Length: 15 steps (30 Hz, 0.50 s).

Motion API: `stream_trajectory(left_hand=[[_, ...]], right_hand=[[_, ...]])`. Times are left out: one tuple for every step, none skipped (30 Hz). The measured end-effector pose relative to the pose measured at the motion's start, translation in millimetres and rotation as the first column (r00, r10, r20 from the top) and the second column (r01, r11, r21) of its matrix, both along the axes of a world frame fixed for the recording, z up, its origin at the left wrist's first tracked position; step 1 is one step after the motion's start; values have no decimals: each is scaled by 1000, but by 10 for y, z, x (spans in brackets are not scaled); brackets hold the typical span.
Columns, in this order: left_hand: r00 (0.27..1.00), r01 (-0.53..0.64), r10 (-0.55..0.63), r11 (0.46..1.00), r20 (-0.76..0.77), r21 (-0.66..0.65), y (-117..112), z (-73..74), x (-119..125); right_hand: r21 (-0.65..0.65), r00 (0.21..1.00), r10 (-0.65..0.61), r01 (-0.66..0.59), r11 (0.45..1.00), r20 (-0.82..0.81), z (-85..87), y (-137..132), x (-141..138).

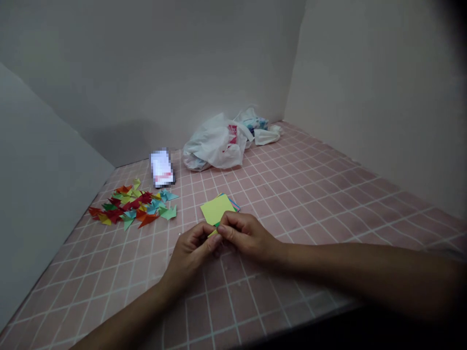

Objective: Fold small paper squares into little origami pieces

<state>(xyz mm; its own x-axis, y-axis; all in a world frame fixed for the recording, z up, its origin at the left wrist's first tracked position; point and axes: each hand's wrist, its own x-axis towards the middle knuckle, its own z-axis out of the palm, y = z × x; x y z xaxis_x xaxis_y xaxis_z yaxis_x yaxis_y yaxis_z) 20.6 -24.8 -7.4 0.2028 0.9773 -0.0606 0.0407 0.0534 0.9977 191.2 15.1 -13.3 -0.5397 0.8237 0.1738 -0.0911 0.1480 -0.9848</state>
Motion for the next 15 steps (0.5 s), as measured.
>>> stream_trajectory(left_hand=[[1000,-10,10,1000,19,-3,1,5,-12],[999,-26,26,1000,39,-15,3,12,-25],[997,-46,47,998,54,-32,6,20,-38],[996,-66,69,997,62,-49,9,27,-48],[994,-82,87,994,68,-65,13,34,-57],[992,-89,95,993,78,-81,16,37,-62],[992,-86,94,992,90,-95,20,38,-64],[991,-77,88,991,100,-105,23,36,-64],[991,-72,84,991,107,-109,25,32,-61],[991,-69,81,992,109,-110,27,26,-56],[991,-72,83,992,106,-104,28,22,-50],[991,-82,91,992,99,-92,29,20,-44],[991,-95,101,993,87,-73,29,24,-38],[992,-105,108,993,71,-49,29,32,-33],[993,-111,112,994,46,-15,29,46,-30]], right_hand=[[-66,999,32,-35,997,-41,-10,6,-7],[-127,995,59,-68,989,-75,-21,15,-14],[-178,993,75,-92,980,-95,-32,26,-20],[-217,991,85,-105,970,-102,-43,37,-26],[-246,991,94,-115,962,-97,-53,48,-31],[-269,990,108,-127,955,-87,-60,55,-34],[-287,989,127,-143,947,-77,-63,60,-37],[-298,987,143,-158,941,-70,-63,60,-38],[-305,986,152,-166,938,-71,-59,56,-38],[-304,986,150,-167,938,-77,-53,47,-37],[-293,987,134,-153,944,-84,-45,36,-36],[-270,990,110,-131,954,-88,-37,23,-35],[-239,993,84,-103,966,-87,-31,10,-34],[-201,995,63,-78,976,-80,-26,1,-32],[-160,996,52,-62,985,-66,-24,-4,-29]])
